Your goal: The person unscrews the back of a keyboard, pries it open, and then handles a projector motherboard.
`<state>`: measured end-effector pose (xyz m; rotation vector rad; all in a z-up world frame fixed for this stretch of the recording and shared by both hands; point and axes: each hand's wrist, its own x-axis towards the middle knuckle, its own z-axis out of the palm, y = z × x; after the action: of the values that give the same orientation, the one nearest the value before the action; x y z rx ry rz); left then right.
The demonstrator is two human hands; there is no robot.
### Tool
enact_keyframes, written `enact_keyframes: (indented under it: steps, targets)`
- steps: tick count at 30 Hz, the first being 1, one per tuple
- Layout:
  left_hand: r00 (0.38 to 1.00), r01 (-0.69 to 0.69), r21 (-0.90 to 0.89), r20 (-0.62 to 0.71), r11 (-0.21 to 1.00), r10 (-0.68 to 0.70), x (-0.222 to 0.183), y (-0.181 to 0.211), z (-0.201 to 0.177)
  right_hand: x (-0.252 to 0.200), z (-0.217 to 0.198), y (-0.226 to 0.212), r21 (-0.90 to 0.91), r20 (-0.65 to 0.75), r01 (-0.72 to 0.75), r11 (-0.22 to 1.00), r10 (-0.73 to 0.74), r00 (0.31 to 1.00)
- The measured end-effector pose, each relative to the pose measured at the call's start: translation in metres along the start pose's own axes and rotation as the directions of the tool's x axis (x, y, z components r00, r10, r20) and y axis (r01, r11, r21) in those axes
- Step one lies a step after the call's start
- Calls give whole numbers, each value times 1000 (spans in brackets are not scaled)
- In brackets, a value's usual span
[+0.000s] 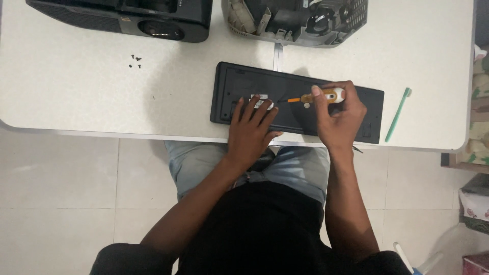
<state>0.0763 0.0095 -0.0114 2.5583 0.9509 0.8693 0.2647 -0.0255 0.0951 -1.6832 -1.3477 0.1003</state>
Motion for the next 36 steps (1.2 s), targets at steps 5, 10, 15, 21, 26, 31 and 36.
enact_keyframes:
  steps: [5, 10, 15, 21, 26, 31, 36]
  targets:
    - [1000, -8, 59, -16, 998, 9, -1, 1, 7, 3, 2, -7, 0, 14, 23, 1000, -23, 1000]
    - [999, -16, 72, -45, 997, 19, -2, 1, 10, 5, 3, -8, -6, 36, 35, 999, -35, 999]
    - [998, -18, 79, -63, 997, 23, -1, 2, 7, 8, 5, -7, 22, 52, 36, 999, -38, 998]
    - [996, -20, 69, -82, 997, 26, 0, 1, 9, 8, 9, -8, 3, 79, 52, 999, -52, 996]
    - [997, -17, 64, -76, 998, 22, 1, 3, 4, 11, 10, -13, -23, 114, 85, 996, -82, 990]
    - [999, -10, 69, -47, 998, 14, 1, 4, 3, 24, 1, -28, -144, 210, 217, 965, -185, 960]
    - [999, -9, 41, -45, 999, 11, 0, 3, 3, 38, 3, -44, -80, 383, 217, 973, -171, 908]
